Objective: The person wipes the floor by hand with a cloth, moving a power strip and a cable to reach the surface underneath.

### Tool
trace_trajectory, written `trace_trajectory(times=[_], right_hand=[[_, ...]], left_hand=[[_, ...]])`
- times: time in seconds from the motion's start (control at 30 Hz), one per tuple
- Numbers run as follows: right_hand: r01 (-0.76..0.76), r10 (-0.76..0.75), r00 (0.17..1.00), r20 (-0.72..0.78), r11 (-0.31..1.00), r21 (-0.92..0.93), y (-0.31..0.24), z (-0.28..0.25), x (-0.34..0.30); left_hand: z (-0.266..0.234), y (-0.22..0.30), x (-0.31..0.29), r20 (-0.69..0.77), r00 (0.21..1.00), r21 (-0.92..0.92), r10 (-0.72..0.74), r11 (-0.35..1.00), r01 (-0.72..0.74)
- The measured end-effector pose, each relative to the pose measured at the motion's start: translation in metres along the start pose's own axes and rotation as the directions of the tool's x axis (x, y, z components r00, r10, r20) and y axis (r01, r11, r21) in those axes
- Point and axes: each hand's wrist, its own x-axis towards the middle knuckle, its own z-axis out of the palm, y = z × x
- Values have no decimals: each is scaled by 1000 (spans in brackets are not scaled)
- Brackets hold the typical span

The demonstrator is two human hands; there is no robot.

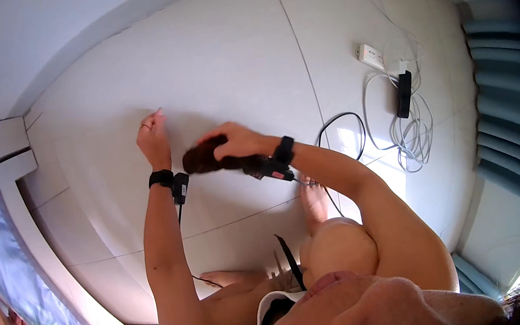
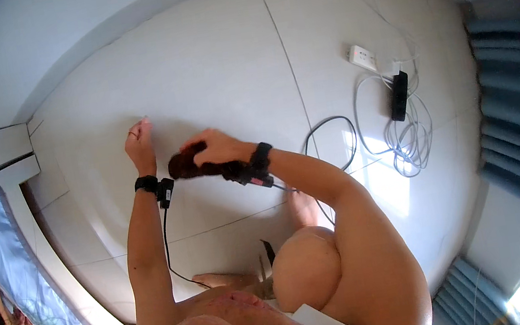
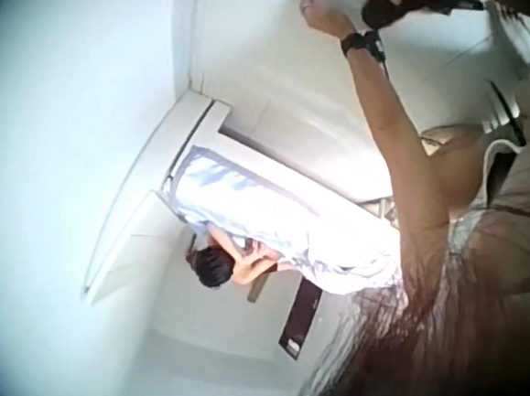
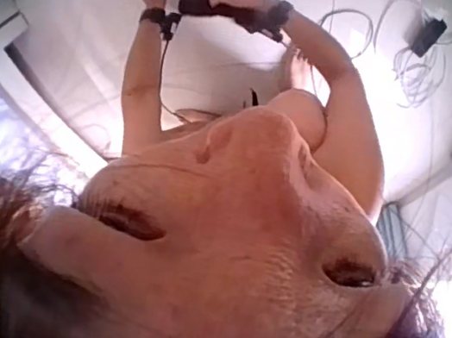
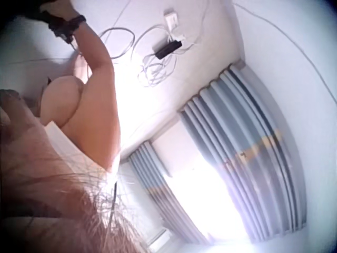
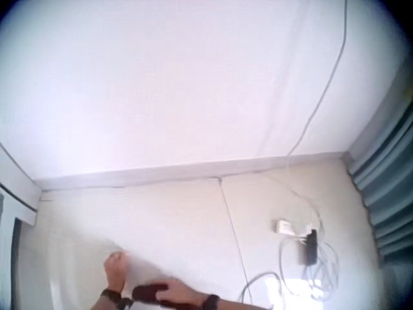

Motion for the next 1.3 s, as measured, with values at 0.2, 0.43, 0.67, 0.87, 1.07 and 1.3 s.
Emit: trace_trajectory(times=[0.2, 0.43, 0.67, 0.87, 1.07, 1.3], right_hand=[[61, -257, 714, -651, 950, -308, -44, -62, -16], [-267, -24, 728, -685, 911, -316, -31, -140, -11], [-489, 323, 685, -653, 868, -83, -31, -218, 8], [-582, 438, 680, -588, 810, -70, -39, -228, 18], [-627, 513, 693, -506, 776, -72, -41, -236, 14], [-656, 564, 682, -467, 753, -49, -51, -234, 18]], left_hand=[[30, 15, -9, 50, 935, 319, 352, 881, -349], [55, -3, -20, 219, 921, 703, 323, 602, -379], [53, 8, -17, 226, 935, 703, 273, 619, -350], [52, 5, -18, 212, 931, 705, 296, 614, -355], [51, 6, -19, 218, 924, 712, 315, 596, -371], [49, 6, -21, 206, 930, 707, 304, 611, -356]])
